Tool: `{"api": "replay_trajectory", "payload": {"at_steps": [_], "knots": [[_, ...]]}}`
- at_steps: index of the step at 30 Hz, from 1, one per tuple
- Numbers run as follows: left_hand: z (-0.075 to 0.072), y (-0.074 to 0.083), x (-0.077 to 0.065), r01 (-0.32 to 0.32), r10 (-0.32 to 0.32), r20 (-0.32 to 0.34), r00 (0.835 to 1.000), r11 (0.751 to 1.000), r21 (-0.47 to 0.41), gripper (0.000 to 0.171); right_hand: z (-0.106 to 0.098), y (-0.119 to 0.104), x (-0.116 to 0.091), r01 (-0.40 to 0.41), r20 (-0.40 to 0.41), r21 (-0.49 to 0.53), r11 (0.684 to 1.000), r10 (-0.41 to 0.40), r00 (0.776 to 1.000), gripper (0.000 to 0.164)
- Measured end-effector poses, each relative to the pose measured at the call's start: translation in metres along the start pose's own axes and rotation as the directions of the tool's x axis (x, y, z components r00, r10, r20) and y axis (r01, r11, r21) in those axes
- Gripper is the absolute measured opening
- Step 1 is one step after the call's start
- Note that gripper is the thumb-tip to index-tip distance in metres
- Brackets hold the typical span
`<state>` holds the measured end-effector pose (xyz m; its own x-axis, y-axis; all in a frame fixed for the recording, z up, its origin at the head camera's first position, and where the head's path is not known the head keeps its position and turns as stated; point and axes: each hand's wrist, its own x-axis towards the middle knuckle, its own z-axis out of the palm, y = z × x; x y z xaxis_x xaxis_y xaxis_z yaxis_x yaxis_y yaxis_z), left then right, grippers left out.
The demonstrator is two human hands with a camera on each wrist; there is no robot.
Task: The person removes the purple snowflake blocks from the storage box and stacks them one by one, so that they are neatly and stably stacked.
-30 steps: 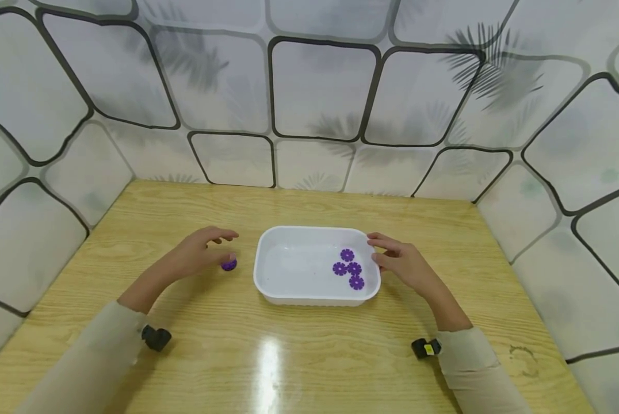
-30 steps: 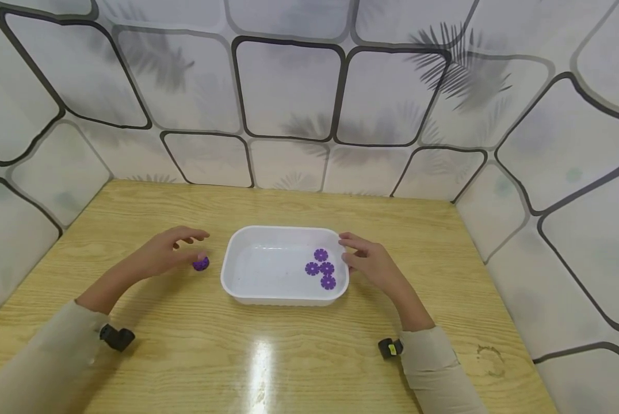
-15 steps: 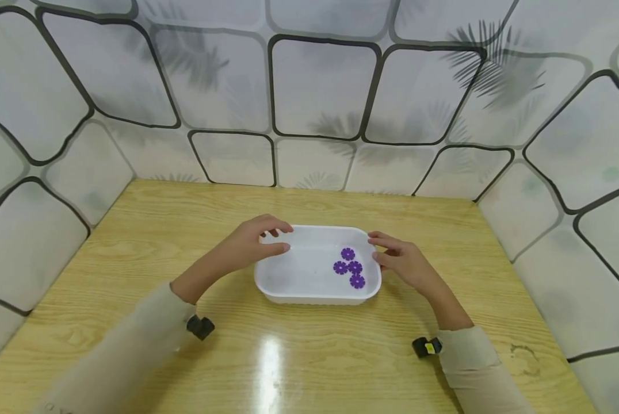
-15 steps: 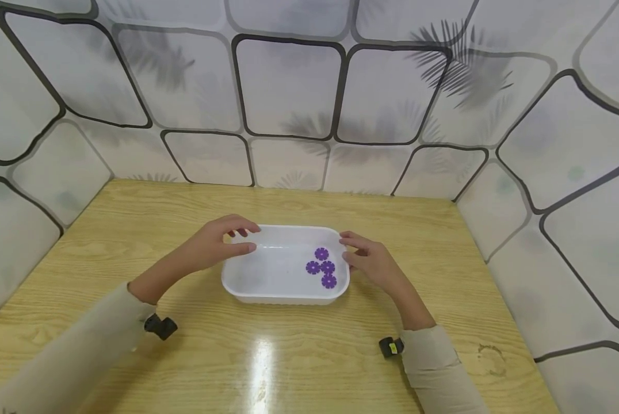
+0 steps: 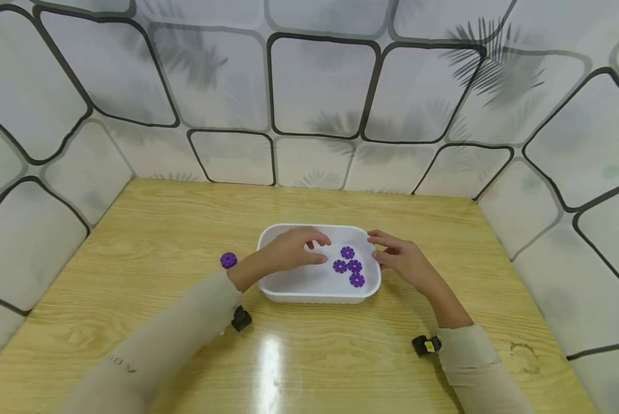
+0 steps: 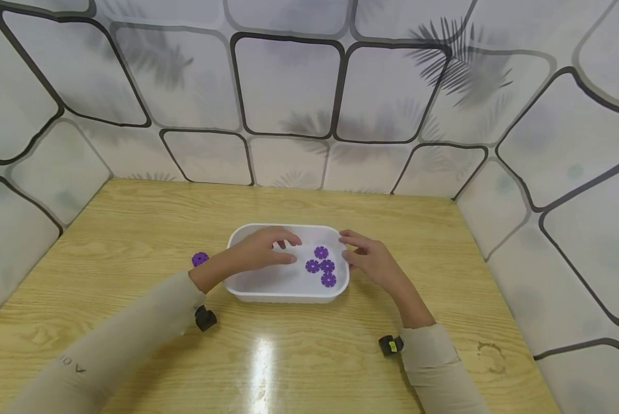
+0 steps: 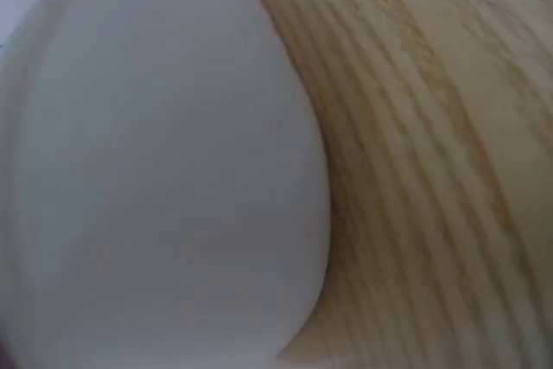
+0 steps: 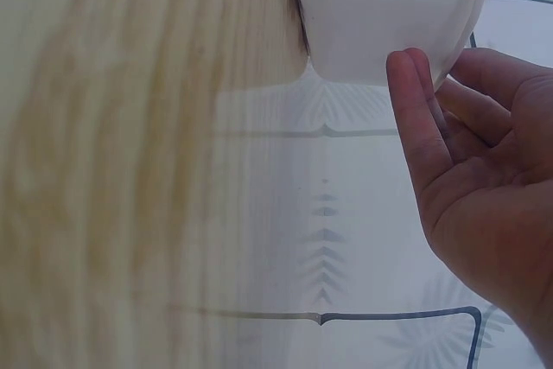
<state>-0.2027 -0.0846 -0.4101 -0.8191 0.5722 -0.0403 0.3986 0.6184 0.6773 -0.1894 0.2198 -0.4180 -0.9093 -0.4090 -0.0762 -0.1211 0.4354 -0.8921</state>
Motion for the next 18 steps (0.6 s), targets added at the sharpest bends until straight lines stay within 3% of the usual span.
{"api": "replay_trajectory", "payload": {"at_steps": [10,18], "knots": [[0.025,0.0,0.026,0.008,-0.016,0.063,0.998,0.992,0.122,0.042,-0.001,-0.001,0.001,-0.005,0.001,-0.01,1.0,0.005,1.0,0.045],[0.037,0.005,0.038,-0.072,0.046,0.132,0.99,0.977,0.201,0.044,-0.001,0.001,0.001,0.006,-0.002,-0.008,1.0,-0.006,1.0,0.045]]}}
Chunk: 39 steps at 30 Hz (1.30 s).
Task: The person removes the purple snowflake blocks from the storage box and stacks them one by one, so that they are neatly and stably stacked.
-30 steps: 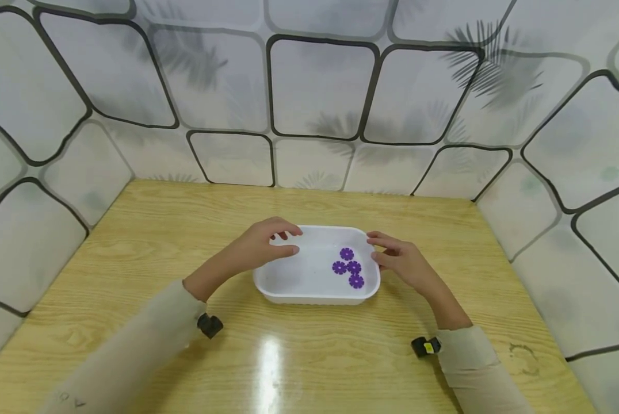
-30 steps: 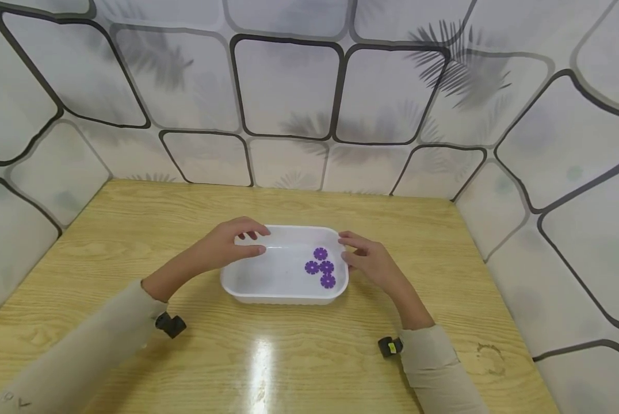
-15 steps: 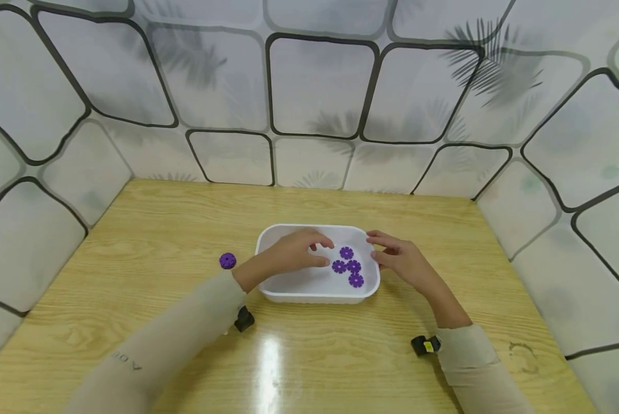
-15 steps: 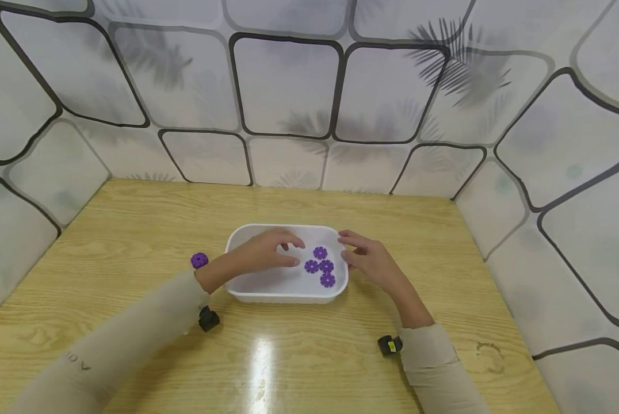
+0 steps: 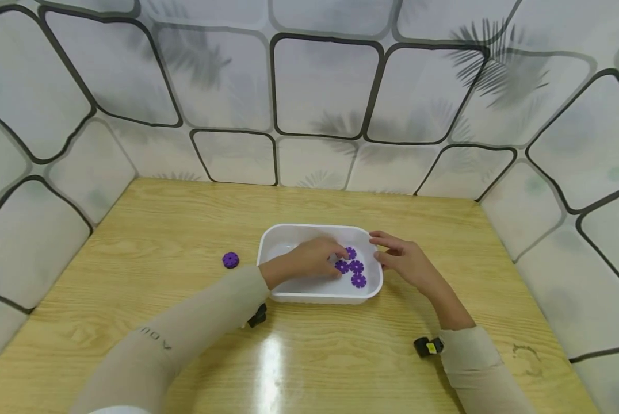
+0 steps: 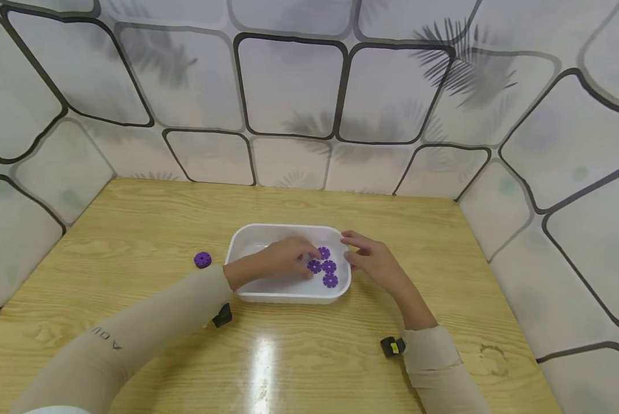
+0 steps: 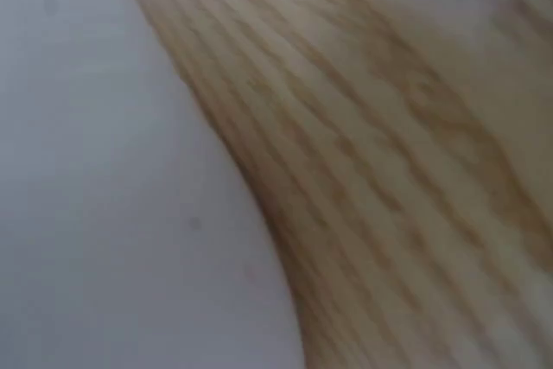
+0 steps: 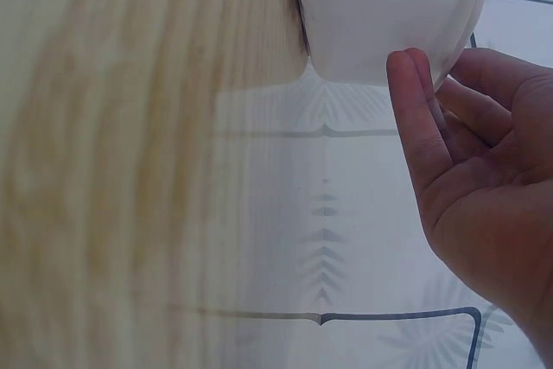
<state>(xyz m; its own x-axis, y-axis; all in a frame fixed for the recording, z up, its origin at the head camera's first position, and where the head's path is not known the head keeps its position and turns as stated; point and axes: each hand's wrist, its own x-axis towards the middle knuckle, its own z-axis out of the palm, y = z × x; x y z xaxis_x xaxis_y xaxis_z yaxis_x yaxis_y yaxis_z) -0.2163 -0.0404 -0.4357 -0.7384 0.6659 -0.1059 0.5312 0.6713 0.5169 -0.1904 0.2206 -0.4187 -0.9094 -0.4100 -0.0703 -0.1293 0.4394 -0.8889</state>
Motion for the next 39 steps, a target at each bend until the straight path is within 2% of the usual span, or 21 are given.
{"api": "replay_trajectory", "payload": {"at_steps": [8,19,25,34,39], "knots": [[0.0035,0.0002,0.0013,-0.01,0.01,0.017,1.0,1.0,0.011,0.041,-0.0008,0.002,0.0003,0.025,0.009,0.018,1.0,-0.025,1.0,0.046],[0.0039,0.0002,0.002,-0.006,0.006,0.048,0.999,1.0,0.009,0.04,-0.001,0.0032,0.0012,-0.009,0.009,0.039,0.999,0.009,1.0,0.045],[0.0049,-0.0021,0.0032,-0.009,0.009,0.047,0.999,1.0,0.005,0.037,-0.0013,0.004,0.0014,0.0,0.017,0.038,0.999,0.0,1.0,0.046],[0.0038,-0.0022,0.0011,-0.03,0.032,0.045,0.998,0.998,-0.052,0.032,-0.0015,0.0038,0.0011,0.002,0.021,0.048,0.999,-0.003,1.0,0.045],[0.0028,-0.0031,-0.0008,-0.022,0.031,0.064,0.998,0.99,-0.137,0.036,-0.0013,0.0032,0.0007,-0.003,0.02,0.046,0.999,0.002,1.0,0.044]]}}
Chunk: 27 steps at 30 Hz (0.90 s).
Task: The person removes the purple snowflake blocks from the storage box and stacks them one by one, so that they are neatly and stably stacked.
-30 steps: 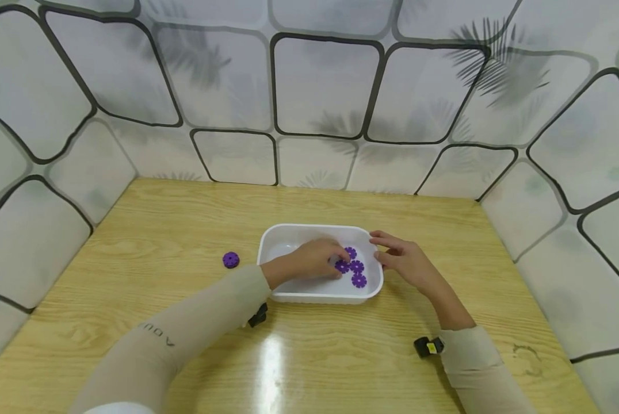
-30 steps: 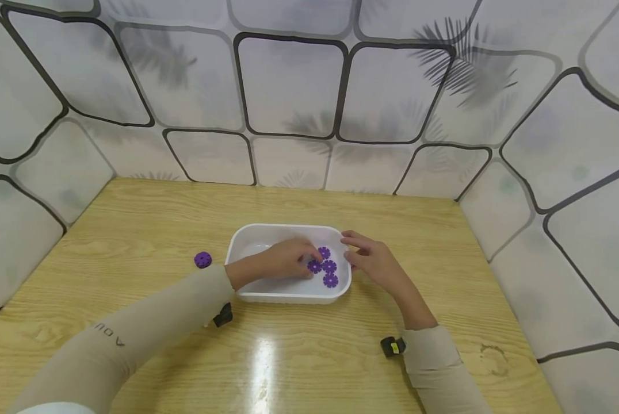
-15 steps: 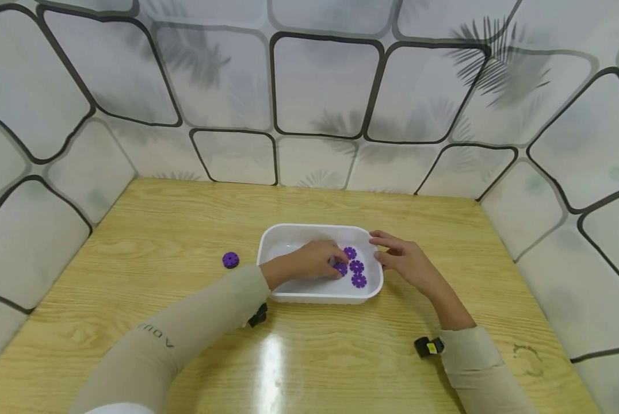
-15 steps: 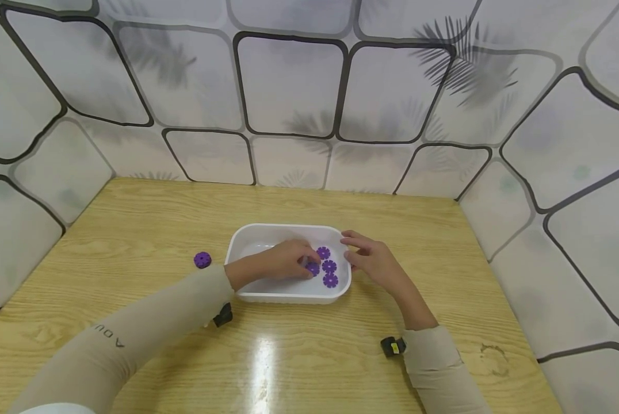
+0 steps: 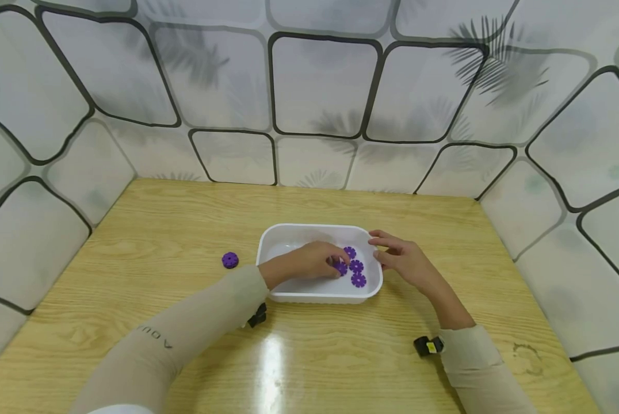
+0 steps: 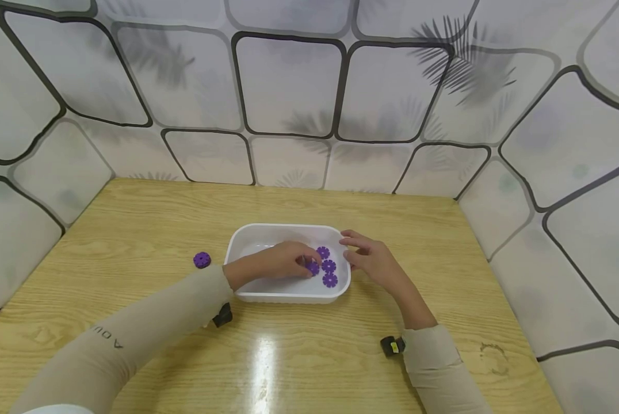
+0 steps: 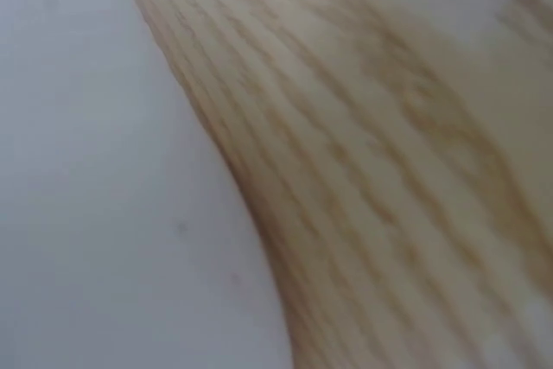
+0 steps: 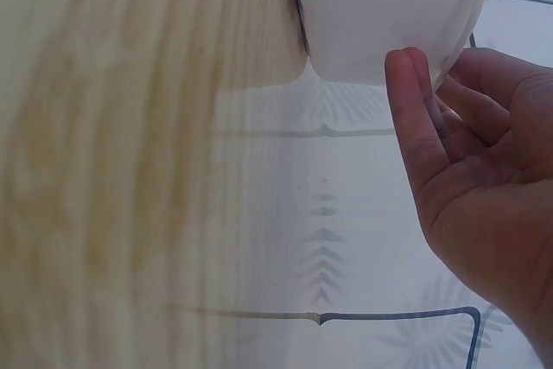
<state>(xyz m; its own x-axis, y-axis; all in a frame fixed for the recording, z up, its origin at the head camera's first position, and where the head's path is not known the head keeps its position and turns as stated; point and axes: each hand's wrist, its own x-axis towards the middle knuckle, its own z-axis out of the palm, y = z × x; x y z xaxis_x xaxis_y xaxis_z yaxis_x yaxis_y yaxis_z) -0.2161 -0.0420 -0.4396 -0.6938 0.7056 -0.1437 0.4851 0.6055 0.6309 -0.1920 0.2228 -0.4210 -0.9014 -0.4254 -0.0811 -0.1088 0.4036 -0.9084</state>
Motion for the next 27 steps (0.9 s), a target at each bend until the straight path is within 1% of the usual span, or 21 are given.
{"api": "replay_trajectory", "payload": {"at_steps": [4,7,10,14,17,23,27], "knots": [[-0.001,-0.002,-0.001,0.014,-0.013,0.002,1.0,0.998,-0.062,0.037,0.001,0.0,0.0,0.008,-0.002,-0.006,1.0,-0.008,1.0,0.043],[-0.002,-0.003,0.0,0.023,-0.025,-0.016,1.0,0.995,-0.097,0.037,0.001,0.001,0.0,0.015,0.0,-0.003,1.0,-0.015,1.0,0.042],[-0.005,-0.003,-0.001,0.028,-0.035,-0.041,0.999,0.987,-0.157,0.037,0.002,0.001,0.001,0.014,-0.001,-0.005,1.0,-0.014,1.0,0.042],[-0.011,-0.001,-0.006,0.009,-0.031,-0.079,0.996,0.966,-0.26,0.038,0.002,0.0,0.001,0.002,-0.005,-0.016,1.0,-0.002,1.0,0.042],[-0.016,0.002,-0.01,-0.011,-0.022,-0.102,0.995,0.95,-0.312,0.039,0.002,-0.001,0.001,-0.008,-0.007,-0.01,1.0,0.008,1.0,0.042],[-0.023,0.009,-0.019,-0.033,-0.019,-0.13,0.991,0.921,-0.387,0.044,0.001,-0.002,0.001,0.003,-0.005,0.005,1.0,-0.003,1.0,0.042],[-0.024,0.011,-0.024,-0.048,-0.014,-0.146,0.989,0.907,-0.419,0.045,0.001,-0.002,0.001,0.003,-0.004,0.004,1.0,-0.003,1.0,0.042]]}}
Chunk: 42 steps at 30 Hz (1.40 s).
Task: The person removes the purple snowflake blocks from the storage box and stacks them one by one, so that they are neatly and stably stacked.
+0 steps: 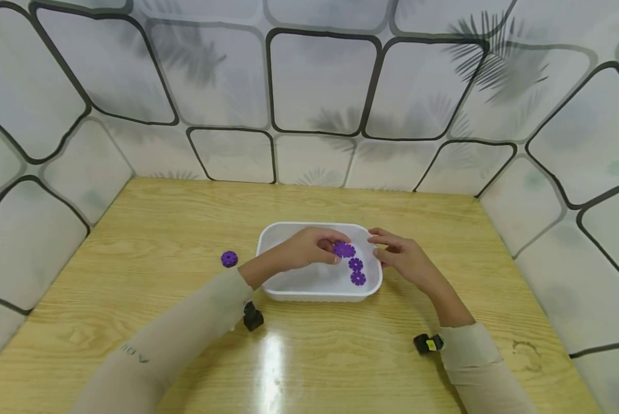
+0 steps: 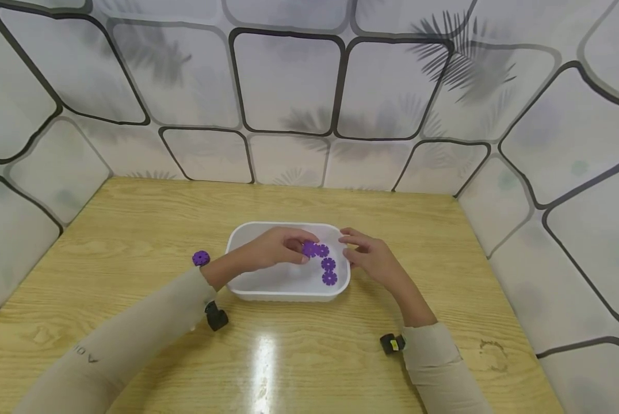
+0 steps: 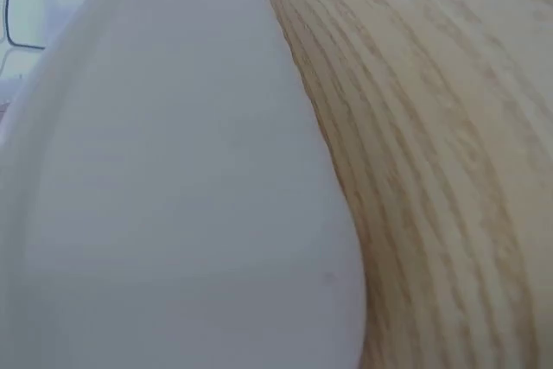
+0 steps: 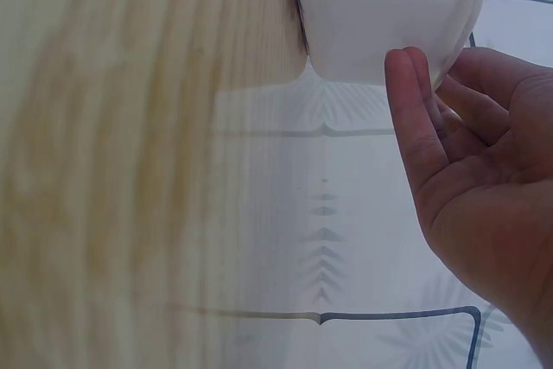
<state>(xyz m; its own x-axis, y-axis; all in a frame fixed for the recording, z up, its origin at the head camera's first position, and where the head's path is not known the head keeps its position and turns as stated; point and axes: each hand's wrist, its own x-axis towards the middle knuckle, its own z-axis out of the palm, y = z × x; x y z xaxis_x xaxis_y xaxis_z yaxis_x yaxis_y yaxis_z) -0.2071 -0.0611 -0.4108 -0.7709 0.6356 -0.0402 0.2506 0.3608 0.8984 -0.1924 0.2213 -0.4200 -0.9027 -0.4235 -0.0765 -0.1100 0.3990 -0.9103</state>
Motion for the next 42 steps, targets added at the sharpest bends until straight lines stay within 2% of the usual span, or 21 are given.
{"api": "replay_trajectory", "payload": {"at_steps": [5,10,18,22,28,32,35,42], "knots": [[-0.001,0.002,-0.007,-0.007,0.007,-0.022,1.0,1.0,0.005,0.046,0.0,-0.001,-0.001,0.003,-0.001,-0.007,1.0,-0.004,1.0,0.042],[-0.008,0.004,-0.022,-0.013,0.014,-0.042,0.999,1.0,0.02,0.046,0.0,-0.001,-0.001,-0.002,-0.012,-0.024,1.0,0.001,1.0,0.041],[-0.024,0.007,-0.058,-0.05,0.06,-0.128,0.99,0.996,0.075,0.039,0.001,-0.001,-0.003,-0.013,-0.016,-0.031,0.999,0.012,1.0,0.04],[-0.034,0.003,-0.08,-0.046,0.061,-0.184,0.981,0.995,0.086,0.039,0.001,-0.001,-0.003,-0.012,-0.014,-0.036,0.999,0.012,1.0,0.041],[-0.054,-0.013,-0.112,0.024,0.015,-0.309,0.951,0.992,0.123,0.04,0.0,-0.003,-0.003,-0.001,-0.015,-0.052,0.999,0.0,1.0,0.041],[-0.067,-0.027,-0.125,0.096,-0.034,-0.379,0.925,0.985,0.146,0.04,-0.001,-0.003,-0.002,-0.001,-0.013,-0.039,0.999,0.0,1.0,0.041],[-0.075,-0.039,-0.135,0.147,-0.069,-0.408,0.91,0.976,0.162,0.04,-0.001,-0.001,-0.001,-0.007,-0.009,-0.028,1.0,0.006,1.0,0.041],[-0.089,-0.062,-0.152,0.222,-0.117,-0.396,0.911,0.948,0.23,0.041,0.002,-0.001,-0.002,-0.011,-0.016,-0.041,0.999,0.01,1.0,0.04]]}}
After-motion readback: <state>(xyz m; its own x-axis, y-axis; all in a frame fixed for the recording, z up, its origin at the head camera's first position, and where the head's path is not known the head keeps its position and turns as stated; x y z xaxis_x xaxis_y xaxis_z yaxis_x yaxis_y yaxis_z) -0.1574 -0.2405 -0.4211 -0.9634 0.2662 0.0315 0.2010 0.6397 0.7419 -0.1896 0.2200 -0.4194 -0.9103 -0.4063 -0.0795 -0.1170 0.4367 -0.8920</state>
